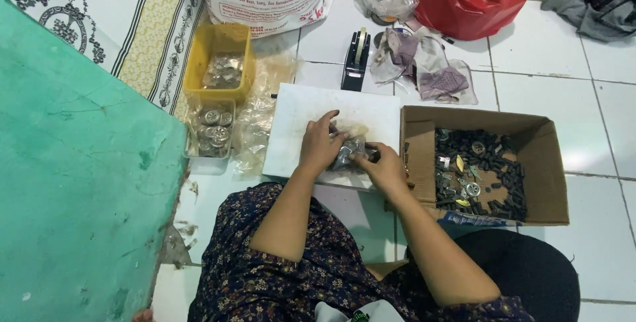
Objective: The person sorts small metal components by hand and using a pen, placing them into a cardboard box and writing notes on a notepad.
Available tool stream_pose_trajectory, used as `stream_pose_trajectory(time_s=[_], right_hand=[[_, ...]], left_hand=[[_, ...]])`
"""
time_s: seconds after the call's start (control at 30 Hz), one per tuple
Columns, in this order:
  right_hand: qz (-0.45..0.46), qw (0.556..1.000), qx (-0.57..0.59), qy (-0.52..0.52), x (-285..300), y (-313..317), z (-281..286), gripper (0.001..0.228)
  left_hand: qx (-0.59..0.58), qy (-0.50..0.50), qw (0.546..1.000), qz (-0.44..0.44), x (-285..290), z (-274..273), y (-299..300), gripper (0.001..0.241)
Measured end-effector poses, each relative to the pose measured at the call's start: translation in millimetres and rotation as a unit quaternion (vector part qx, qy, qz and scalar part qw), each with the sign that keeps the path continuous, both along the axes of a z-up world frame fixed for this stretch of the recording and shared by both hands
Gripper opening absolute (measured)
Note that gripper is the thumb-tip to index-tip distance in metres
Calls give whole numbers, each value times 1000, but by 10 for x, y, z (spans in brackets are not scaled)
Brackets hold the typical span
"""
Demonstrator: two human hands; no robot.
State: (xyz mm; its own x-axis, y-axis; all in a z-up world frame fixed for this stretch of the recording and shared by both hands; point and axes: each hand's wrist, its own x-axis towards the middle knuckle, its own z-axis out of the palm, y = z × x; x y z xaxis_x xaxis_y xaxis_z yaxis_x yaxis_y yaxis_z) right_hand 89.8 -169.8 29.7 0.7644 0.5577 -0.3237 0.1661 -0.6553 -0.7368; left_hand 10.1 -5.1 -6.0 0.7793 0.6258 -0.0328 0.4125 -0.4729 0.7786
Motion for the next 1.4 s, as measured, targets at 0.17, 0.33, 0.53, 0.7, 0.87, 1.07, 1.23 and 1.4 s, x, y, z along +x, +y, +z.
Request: stream_pose_trajectory(time_s=[0.17, 0.33, 0.53, 0.7, 0.87, 1.07, 1.23, 1.4], right_hand=[[15, 999, -21, -20, -41, -6, -96, 69], [32, 999, -23, -27, -27, -25, -185, 68], [-20, 984, 44, -173, 4, -23, 18, 37], [151, 880, 122, -433, -29, -170, -352, 47], [83, 933, 150, -317, -13, -193, -560, 36], [-16, 988, 65, -141, 243, -73, -511, 41], [-79, 993, 68, 51, 332, 108, -735, 53], [-72, 960, 222, 155, 324, 116, -648, 34]], left_hand=[[43, 19, 999, -17, -4, -218, 41, 22], [-30, -76, 997, -6, 25, -200, -62, 18], [45, -247, 968, -14, -141, 181, -87, 10], [93, -15, 995, -29, -359, 179, 129, 33], [15, 45, 993, 109, -487, 139, 217, 39], [-51, 36, 992, 113, -503, 411, -360, 42], [-67, 74, 986, 131, -351, -163, -306, 47], [-137, 67, 977, 150, -327, 28, -337, 56]])
